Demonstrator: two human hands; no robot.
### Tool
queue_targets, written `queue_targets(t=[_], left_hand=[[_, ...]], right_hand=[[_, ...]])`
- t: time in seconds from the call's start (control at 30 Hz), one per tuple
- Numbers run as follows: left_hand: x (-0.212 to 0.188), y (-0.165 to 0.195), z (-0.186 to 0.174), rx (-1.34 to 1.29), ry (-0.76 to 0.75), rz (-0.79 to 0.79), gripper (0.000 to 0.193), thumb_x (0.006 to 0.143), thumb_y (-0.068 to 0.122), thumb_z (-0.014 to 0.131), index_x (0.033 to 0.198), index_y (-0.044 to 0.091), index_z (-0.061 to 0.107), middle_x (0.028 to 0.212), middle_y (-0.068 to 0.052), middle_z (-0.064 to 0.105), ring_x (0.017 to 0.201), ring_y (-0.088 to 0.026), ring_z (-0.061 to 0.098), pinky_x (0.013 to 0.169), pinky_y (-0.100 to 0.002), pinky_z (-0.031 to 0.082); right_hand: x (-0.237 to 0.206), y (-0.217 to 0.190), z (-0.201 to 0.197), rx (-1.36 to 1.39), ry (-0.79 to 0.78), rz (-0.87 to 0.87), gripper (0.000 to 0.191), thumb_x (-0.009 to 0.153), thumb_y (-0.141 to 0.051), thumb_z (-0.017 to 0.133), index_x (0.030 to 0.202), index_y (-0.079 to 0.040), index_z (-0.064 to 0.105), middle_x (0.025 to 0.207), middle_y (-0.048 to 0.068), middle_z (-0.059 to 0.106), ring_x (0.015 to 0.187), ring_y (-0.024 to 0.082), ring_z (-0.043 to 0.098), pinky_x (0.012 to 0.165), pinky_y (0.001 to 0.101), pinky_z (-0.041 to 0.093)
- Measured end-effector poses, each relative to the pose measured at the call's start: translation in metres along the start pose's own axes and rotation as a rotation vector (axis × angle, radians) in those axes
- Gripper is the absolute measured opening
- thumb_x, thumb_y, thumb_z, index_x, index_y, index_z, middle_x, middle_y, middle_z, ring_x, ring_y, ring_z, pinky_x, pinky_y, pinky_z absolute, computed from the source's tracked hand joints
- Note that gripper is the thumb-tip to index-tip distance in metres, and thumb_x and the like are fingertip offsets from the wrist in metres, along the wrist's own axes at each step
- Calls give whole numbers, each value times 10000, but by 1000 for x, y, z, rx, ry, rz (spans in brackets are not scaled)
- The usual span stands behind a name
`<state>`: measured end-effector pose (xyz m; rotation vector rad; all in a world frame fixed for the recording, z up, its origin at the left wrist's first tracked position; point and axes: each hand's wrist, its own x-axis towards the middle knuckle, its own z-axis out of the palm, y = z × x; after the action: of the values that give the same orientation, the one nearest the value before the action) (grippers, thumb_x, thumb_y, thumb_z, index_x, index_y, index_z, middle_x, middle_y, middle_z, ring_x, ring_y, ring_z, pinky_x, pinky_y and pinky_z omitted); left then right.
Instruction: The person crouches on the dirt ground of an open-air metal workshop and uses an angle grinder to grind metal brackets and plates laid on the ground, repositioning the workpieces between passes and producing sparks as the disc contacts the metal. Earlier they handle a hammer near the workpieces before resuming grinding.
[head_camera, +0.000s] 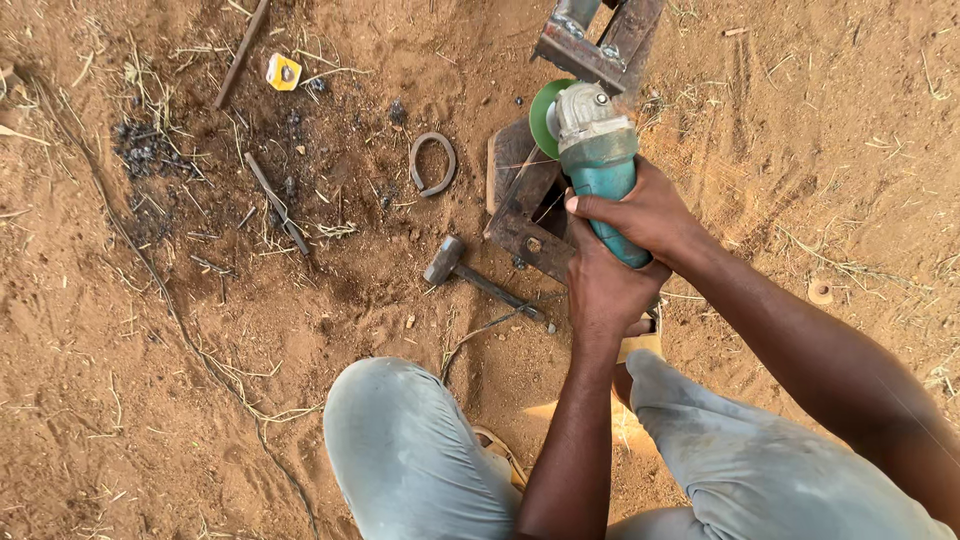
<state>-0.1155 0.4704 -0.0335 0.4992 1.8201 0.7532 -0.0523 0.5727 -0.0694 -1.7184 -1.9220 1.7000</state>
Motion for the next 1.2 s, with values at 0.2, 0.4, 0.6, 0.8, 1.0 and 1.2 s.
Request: queue_targets(t=[0.2,0.4,0.6,0.8,1.0,1.2], left_hand=[[2,-2,-3,-26,24,63,1181,637,341,836,1577,72,174,1148,-267,706,1034,-453,701,884,-535,575],[6,-4,-4,0,23,81,1160,633,344,842,1554,63,196,1140,-271,709,1033,-452,703,904,-532,571],[8,-6,-3,8,0,57,1164,631,344,843,1553,53,196,1139,-269,706,1025,-442,709,898,-528,575],[7,-9,-1,-14,21,91,1170,617,339,845,1556,32,217,1127,-269,714,1018,-438,716,879,-515,588],[8,-12,3,-4,22,93,1207,611,327,852,1575,26,190,1115,-266,715,1007,-433,718,875,-511,588],[9,-15,5,-1,17,104,1229,610,331,851,1591,36,173,1104,-267,718,1009,-434,713,875,-510,588]], right_hand=[[2,-2,2,70,-18,-4,684,713,-374,870,1264,-43,637,1156,100,739,1042,196,716,934,359,557],[4,-4,3,76,-15,15,675,714,-367,869,1258,-41,638,1132,99,738,1013,196,716,917,362,562],[6,0,3,22,10,46,736,709,-387,887,1286,-40,588,1125,104,719,1002,201,716,896,369,574],[4,2,3,79,-10,-14,687,731,-362,875,1274,-30,616,1132,102,730,1008,196,714,894,365,577],[3,6,2,102,-7,-17,688,731,-353,874,1281,-38,605,1131,92,725,1011,192,712,902,359,575],[4,9,2,109,-6,-14,678,736,-351,877,1268,-22,615,1119,100,728,992,188,714,879,355,585]])
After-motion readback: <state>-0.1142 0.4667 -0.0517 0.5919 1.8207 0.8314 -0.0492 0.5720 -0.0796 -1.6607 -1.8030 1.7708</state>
